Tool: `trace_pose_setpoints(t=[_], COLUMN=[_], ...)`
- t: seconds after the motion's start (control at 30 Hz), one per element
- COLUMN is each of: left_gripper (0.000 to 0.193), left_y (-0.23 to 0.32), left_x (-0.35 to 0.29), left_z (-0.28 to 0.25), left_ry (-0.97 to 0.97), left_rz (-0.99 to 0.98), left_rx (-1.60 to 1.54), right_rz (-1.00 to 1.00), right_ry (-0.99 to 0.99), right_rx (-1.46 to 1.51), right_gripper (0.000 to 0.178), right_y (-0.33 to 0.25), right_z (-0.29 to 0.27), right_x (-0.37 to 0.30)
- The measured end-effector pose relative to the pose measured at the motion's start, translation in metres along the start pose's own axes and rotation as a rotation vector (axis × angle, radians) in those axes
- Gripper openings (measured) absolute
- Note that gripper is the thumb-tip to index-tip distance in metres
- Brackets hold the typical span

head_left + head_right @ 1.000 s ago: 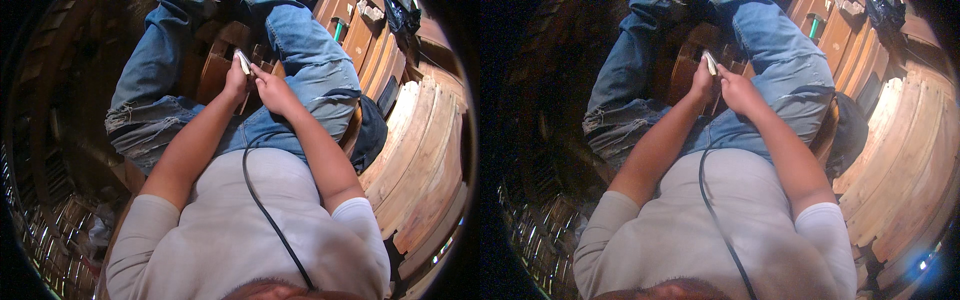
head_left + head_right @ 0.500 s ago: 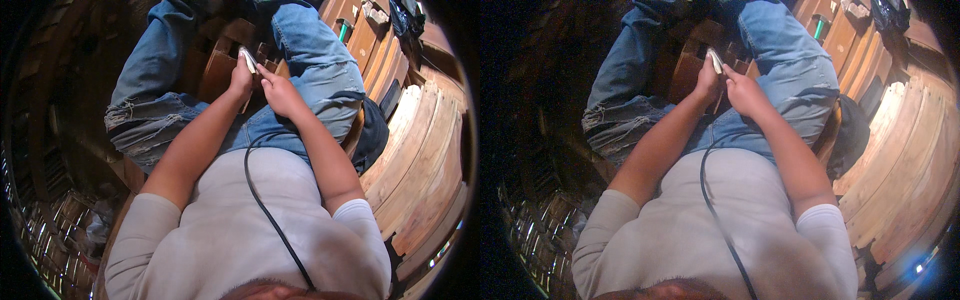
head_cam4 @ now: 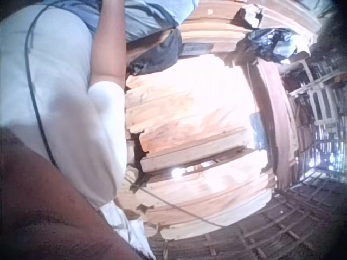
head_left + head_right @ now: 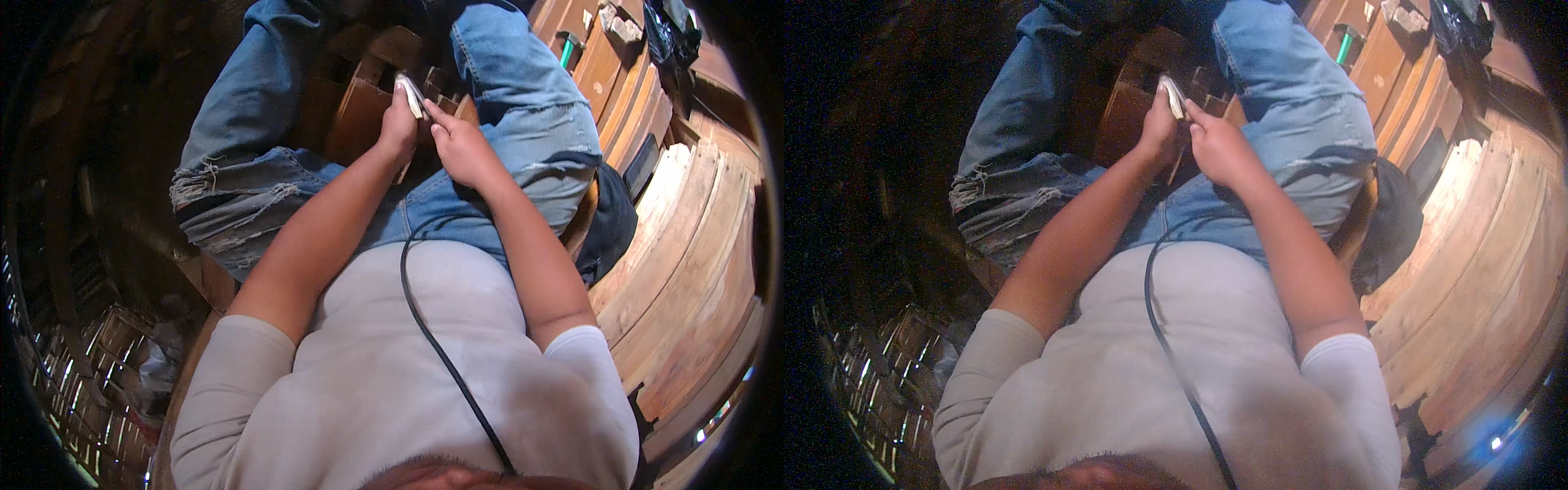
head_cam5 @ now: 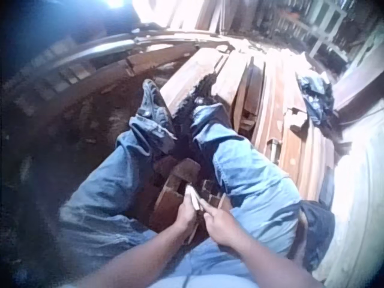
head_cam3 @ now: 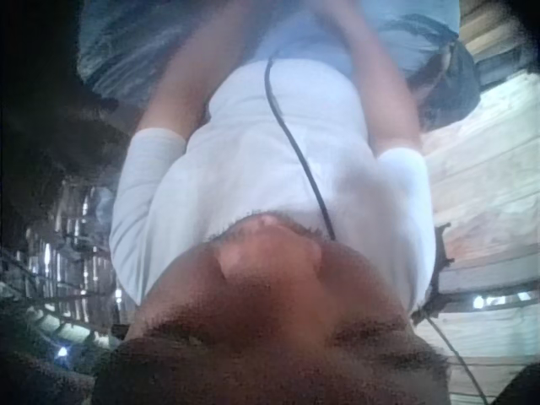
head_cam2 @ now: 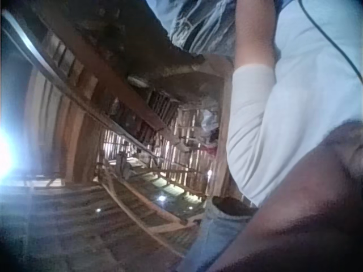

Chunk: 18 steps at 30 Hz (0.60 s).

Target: The person sits on the floor and uses a knife to carve a small piece of light-colored wood held in their left hand. They repeatedly scrape and shape the wood surface, rotating the object to access different sides. The task involves continuous manual manipulation of the wood and tool.

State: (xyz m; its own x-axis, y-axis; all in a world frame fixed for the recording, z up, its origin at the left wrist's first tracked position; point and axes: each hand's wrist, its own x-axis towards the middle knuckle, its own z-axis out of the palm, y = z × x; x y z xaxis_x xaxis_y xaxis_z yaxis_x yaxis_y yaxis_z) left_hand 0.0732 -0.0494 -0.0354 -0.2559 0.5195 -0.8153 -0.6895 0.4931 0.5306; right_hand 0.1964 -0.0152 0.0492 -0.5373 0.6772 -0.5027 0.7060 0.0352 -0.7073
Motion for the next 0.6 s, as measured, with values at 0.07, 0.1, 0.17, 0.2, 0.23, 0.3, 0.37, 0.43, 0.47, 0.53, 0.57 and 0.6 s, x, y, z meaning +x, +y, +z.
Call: trace_pose_setpoints(t=[0.07,0.1,0.17,0.2,0.23,0.3,0.37,0.43,0.47,0.53,0.57,0.6], left_gripper=[0.068,0.068,0.068,0.068,0.068,0.067,0.065,0.066,0.067,0.069,0.069,0.069], left_y=[0.000,0.010,0.011,0.010,0.009,0.012,0.018,0.005,0.002,0.001,0.004,0.010], left_x=[0.008,-0.007,-0.010,-0.008,-0.006,-0.006,-0.018,-0.004,-0.002,-0.002,0.001,-0.004], left_z=[0.004,0.005,0.005,0.003,0.001,0.001,0.011,-0.001,-0.006,-0.007,-0.007,-0.002], left_ry=[0.055,0.034,0.001,-0.002,-0.003,0.017,0.054,0.001,-0.016,-0.024,-0.003,0.011], left_rz=[0.063,0.036,0.019,0.015,0.011,0.014,0.018,0.069,0.046,-0.005,0.018,0.031], left_rx=[-0.020,0.058,-0.018,0.021,0.060,0.071,0.011,0.028,0.079,0.146,0.141,0.136], right_rz=[-0.081,-0.047,0.017,-0.011,-0.040,-0.069,-0.058,-0.014,-0.035,-0.086,-0.064,-0.032], right_ry=[0.055,0.018,-0.033,-0.009,0.014,0.032,0.020,-0.022,-0.006,0.047,0.031,0.016], right_rx=[0.016,0.012,-0.017,-0.010,-0.002,0.016,0.031,0.016,0.021,0.041,0.039,0.035], right_gripper=[0.047,0.047,0.047,0.047,0.047,0.047,0.047,0.047,0.047,0.047,0.048,0.048], right_y=[0.003,-0.006,-0.010,-0.007,-0.001,0.002,0.000,-0.007,-0.002,0.008,0.010,-0.001], right_z=[0.005,0.001,-0.002,-0.001,0.000,0.003,0.004,-0.001,-0.002,0.003,0.004,0.001], right_x=[0.009,0.014,0.011,0.007,0.002,0.005,0.014,0.008,0.002,0.000,0.009,0.015])
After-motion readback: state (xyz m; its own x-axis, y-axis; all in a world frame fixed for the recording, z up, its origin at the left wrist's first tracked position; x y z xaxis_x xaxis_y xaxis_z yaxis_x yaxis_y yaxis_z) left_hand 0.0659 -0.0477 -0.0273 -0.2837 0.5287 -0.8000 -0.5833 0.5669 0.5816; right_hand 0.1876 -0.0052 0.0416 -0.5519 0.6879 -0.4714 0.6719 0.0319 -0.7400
